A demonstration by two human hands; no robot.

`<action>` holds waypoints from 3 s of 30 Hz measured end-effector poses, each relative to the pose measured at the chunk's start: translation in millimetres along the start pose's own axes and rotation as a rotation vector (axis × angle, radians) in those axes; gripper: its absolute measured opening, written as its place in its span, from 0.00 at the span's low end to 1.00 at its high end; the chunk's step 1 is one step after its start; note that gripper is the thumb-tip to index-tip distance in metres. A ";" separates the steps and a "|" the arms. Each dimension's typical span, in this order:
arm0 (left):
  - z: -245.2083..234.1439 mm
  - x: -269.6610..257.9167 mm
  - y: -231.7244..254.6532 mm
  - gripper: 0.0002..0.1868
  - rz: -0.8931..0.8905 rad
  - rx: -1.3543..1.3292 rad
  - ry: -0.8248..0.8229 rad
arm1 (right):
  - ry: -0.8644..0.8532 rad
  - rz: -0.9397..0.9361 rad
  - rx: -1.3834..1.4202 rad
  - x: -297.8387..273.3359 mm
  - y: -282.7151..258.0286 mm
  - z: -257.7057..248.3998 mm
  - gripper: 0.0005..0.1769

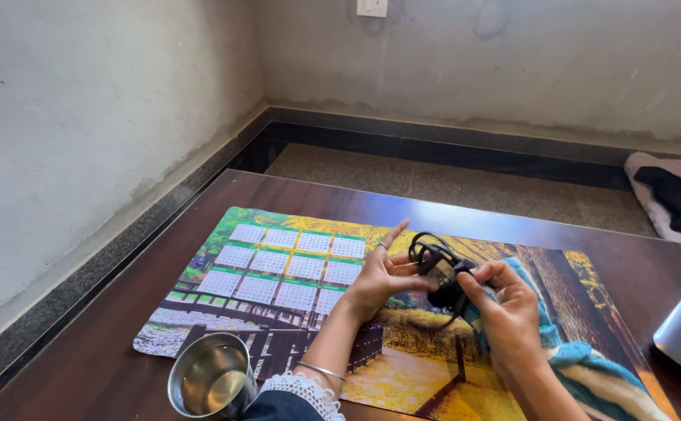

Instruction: The person wipes a computer mouse, a laptop, and a power adapter with a cloth. They then wipe the desk mat and flip it over to clean the other side. The person handles the mouse, laptop, adapter, and mat throughout the episode.

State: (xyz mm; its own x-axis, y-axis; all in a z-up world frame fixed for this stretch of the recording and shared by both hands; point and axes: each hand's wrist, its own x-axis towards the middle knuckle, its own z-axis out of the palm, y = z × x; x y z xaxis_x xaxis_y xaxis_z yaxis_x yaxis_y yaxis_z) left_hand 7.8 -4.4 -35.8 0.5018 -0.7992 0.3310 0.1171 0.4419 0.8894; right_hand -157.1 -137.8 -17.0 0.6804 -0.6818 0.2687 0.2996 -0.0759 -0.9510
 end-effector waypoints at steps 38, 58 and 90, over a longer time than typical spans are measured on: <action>37.8 42.8 -34.0 0.12 0.056 -0.139 0.780 | -0.125 -0.579 -1.314 -22.1 -26.3 56.1 0.06; 2.9 41.2 -9.4 0.39 -0.287 0.385 0.374 | 0.529 -0.073 -0.219 57.3 -12.7 -69.3 0.14; 3.8 41.8 -6.4 0.18 0.022 -0.288 0.538 | 0.057 -0.122 -0.812 28.3 -4.0 29.4 0.08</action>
State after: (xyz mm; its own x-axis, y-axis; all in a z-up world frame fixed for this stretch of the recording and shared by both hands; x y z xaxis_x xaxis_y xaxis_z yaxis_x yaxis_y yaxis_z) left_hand 24.8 -42.1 -26.5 0.8602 -0.5042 0.0758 0.2916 0.6085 0.7380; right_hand -119.4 -135.4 -1.1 0.6328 -0.6688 0.3902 -0.2228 -0.6399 -0.7355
